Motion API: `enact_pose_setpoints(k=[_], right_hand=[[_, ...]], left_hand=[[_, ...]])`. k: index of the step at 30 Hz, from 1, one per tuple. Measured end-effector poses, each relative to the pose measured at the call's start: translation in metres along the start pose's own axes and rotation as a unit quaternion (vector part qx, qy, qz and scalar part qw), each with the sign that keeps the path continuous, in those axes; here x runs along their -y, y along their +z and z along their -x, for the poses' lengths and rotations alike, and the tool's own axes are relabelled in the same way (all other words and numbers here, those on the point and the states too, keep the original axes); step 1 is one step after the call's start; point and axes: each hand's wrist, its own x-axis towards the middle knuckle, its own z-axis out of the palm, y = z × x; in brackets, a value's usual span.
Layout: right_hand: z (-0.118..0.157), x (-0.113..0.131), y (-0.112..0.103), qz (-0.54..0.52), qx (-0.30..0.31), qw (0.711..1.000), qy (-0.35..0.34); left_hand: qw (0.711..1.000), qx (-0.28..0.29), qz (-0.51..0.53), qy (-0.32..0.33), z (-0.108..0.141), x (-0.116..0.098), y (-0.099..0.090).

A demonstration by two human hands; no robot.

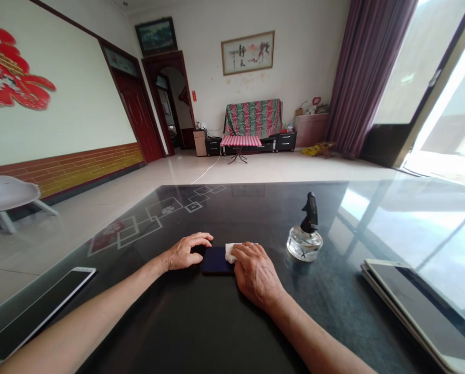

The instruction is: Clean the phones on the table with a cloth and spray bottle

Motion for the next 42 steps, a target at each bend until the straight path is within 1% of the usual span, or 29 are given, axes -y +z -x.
enact_pose_setpoints(k=[7, 12, 18, 22, 26, 28, 30, 33, 35, 37, 39, 40, 42], right_hand=[[0.000, -0.004, 0.004, -0.001, -0.026, 0.999, 0.018], [-0.001, -0.001, 0.003, 0.000, -0.034, 0.999, 0.024], [-0.001, -0.003, 0.002, 0.009, -0.064, 0.997, 0.043], [0.000, -0.005, 0.002, 0.013, -0.082, 0.995, 0.058], [0.002, -0.011, 0.002, 0.022, -0.129, 0.985, 0.112], [0.002, -0.012, 0.002, 0.028, -0.142, 0.981, 0.131], [0.003, -0.011, 0.001, 0.029, -0.141, 0.981, 0.132], [0.003, -0.007, -0.001, 0.023, -0.118, 0.987, 0.107], [0.002, -0.007, -0.003, 0.012, -0.120, 0.988, 0.097], [0.002, -0.009, -0.004, 0.000, -0.160, 0.979, 0.125], [0.002, -0.012, -0.005, -0.011, -0.202, 0.965, 0.168], [0.002, -0.014, -0.005, -0.014, -0.211, 0.960, 0.182], [0.002, -0.016, -0.004, -0.018, -0.208, 0.960, 0.188]], left_hand=[[0.996, -0.079, -0.021, -0.020, 0.010, -0.011, 0.014], [0.995, -0.093, -0.016, -0.015, 0.017, -0.017, 0.017], [0.996, -0.087, -0.002, 0.007, 0.018, -0.020, 0.013], [0.996, -0.071, 0.022, 0.040, 0.018, -0.020, 0.012], [0.996, -0.082, 0.027, 0.038, 0.017, -0.018, 0.013], [0.996, -0.080, 0.021, 0.043, 0.017, -0.018, 0.013], [0.996, -0.065, 0.021, 0.055, 0.018, -0.019, 0.013], [0.997, -0.022, 0.042, 0.068, 0.020, -0.024, 0.012], [0.996, -0.001, 0.053, 0.068, 0.020, -0.029, 0.012], [0.997, -0.009, 0.050, 0.057, 0.018, -0.033, 0.013], [0.998, -0.035, 0.031, 0.044, 0.012, -0.035, 0.015], [0.998, -0.042, 0.016, 0.043, 0.007, -0.035, 0.016], [0.998, -0.035, -0.016, 0.054, -0.005, -0.035, 0.018]])
